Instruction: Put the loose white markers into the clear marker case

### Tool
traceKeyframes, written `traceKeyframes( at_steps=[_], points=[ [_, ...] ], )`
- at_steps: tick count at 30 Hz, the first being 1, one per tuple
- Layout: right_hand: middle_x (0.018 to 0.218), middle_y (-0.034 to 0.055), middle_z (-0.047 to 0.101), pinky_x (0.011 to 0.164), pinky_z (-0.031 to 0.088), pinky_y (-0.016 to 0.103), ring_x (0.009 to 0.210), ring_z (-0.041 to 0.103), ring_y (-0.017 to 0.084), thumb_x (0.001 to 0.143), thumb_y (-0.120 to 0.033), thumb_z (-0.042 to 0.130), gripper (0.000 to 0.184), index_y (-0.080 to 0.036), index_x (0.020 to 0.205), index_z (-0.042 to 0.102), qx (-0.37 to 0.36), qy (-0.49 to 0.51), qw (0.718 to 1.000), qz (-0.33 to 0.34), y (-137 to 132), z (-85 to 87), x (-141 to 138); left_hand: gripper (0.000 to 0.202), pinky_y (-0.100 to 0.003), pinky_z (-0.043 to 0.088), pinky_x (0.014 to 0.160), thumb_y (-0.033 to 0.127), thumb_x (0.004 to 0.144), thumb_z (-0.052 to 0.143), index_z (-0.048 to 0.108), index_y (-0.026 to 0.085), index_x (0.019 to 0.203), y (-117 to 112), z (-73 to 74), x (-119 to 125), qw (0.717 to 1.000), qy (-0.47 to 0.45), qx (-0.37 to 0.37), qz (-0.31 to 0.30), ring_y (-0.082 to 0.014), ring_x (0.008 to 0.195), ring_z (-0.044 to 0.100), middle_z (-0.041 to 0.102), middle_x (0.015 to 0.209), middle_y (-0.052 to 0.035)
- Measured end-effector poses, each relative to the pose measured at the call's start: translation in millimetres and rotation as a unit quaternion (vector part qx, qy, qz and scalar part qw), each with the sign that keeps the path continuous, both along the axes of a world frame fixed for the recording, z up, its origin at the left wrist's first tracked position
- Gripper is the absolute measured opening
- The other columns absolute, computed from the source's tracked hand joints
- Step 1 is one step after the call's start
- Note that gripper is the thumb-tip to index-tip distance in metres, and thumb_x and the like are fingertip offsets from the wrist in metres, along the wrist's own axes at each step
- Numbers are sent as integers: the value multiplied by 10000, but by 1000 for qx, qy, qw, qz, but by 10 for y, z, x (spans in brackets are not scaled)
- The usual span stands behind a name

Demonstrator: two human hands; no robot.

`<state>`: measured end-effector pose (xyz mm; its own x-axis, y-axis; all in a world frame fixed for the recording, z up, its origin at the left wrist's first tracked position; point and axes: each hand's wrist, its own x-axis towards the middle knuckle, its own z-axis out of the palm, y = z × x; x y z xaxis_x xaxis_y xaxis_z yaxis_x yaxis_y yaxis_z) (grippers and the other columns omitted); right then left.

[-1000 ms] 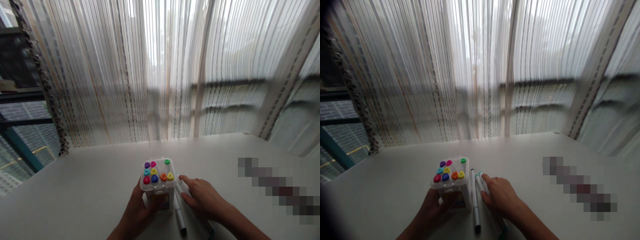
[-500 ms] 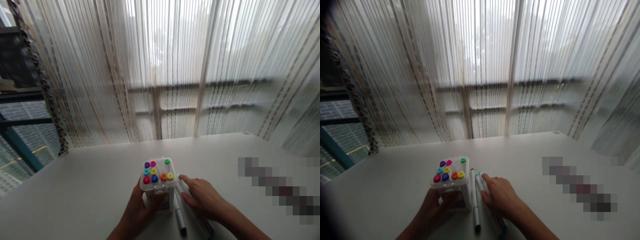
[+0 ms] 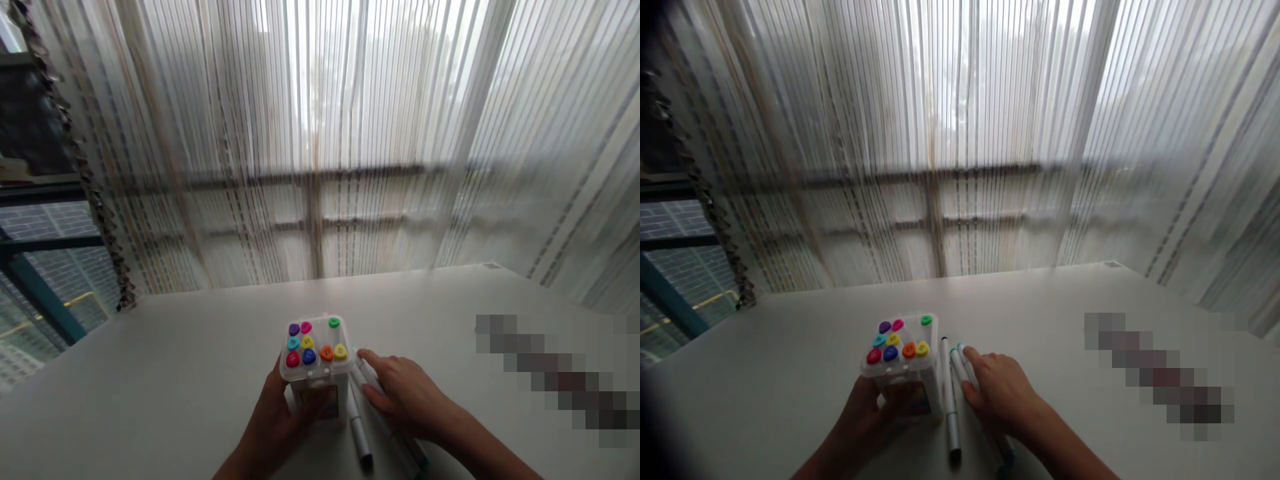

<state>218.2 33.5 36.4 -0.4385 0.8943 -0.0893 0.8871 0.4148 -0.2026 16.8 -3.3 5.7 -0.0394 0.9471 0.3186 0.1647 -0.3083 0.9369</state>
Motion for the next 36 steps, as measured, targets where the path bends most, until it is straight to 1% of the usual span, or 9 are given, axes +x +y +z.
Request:
traceKeyframes(
  at_steps=[6,9,13,16,19,23,26,31,36],
  points=[
    [940,125,689,741,406,329,918,621,281,855,-268,427,445,-142,1278,482,4,-4,1000,4,2,-14,1,630,-420,479,939,587,670,681,637,143,1115,4,-8,-9,1000,-2,-1,-3,-332,1069,604,664,1161,-150],
    [965,127,687,745,407,329,925,622,281,859,-269,423,444,-149,1283,478,-3,-14,1000,4,-3,2,-4,661,-415,498,915,584,660,692,623,136,1140,10,-37,-10,1000,-7,1,3,-332,1049,615,667,1155,-154],
    [935,125,693,737,407,331,919,624,285,850,-265,434,442,-148,1274,487,0,-11,1000,2,-4,6,-5,629,-418,503,902,563,671,696,631,138,1129,20,-78,-26,1000,-18,1,-3,-325,1020,626,667,1153,-152],
    [915,121,695,735,407,326,917,624,282,848,-268,439,448,-150,1277,485,6,-6,1000,0,-4,-3,-4,616,-434,485,928,552,671,702,637,139,1123,21,-90,-34,1000,-5,14,10,-334,1041,615,658,1169,-160],
    [936,121,691,740,406,324,916,624,277,851,-269,436,445,-153,1278,484,3,-13,1000,-2,-2,-8,-6,602,-440,475,942,564,672,692,649,149,1106,18,-79,-24,1000,6,21,19,-339,1061,604,660,1167,-157],
    [942,125,690,738,402,324,915,622,278,854,-277,436,447,-147,1279,482,6,-11,1000,3,11,-23,-7,605,-430,493,916,584,683,668,647,155,1109,15,-54,-7,1000,2,17,11,-329,1026,620,670,1146,-148],
    [923,119,694,731,402,320,907,624,277,849,-275,437,447,-151,1276,484,11,-7,1000,3,17,-34,-5,599,-433,483,926,581,676,678,652,154,1095,15,-45,-5,1000,-2,19,11,-329,1026,619,670,1144,-149],
    [925,119,694,734,404,328,905,625,281,847,-269,437,453,-150,1281,486,9,-5,1000,2,2,-15,-5,604,-421,489,913,592,678,671,643,161,1100,6,-18,7,1000,-12,12,-2,-319,1008,628,679,1120,-142],
    [919,126,693,728,407,336,908,623,292,847,-259,433,459,-134,1286,479,3,-7,1000,4,-4,-5,-8,606,-407,494,912,600,685,657,652,147,1087,4,5,0,1000,5,14,0,-317,1017,628,676,1133,-144]
  ],
)
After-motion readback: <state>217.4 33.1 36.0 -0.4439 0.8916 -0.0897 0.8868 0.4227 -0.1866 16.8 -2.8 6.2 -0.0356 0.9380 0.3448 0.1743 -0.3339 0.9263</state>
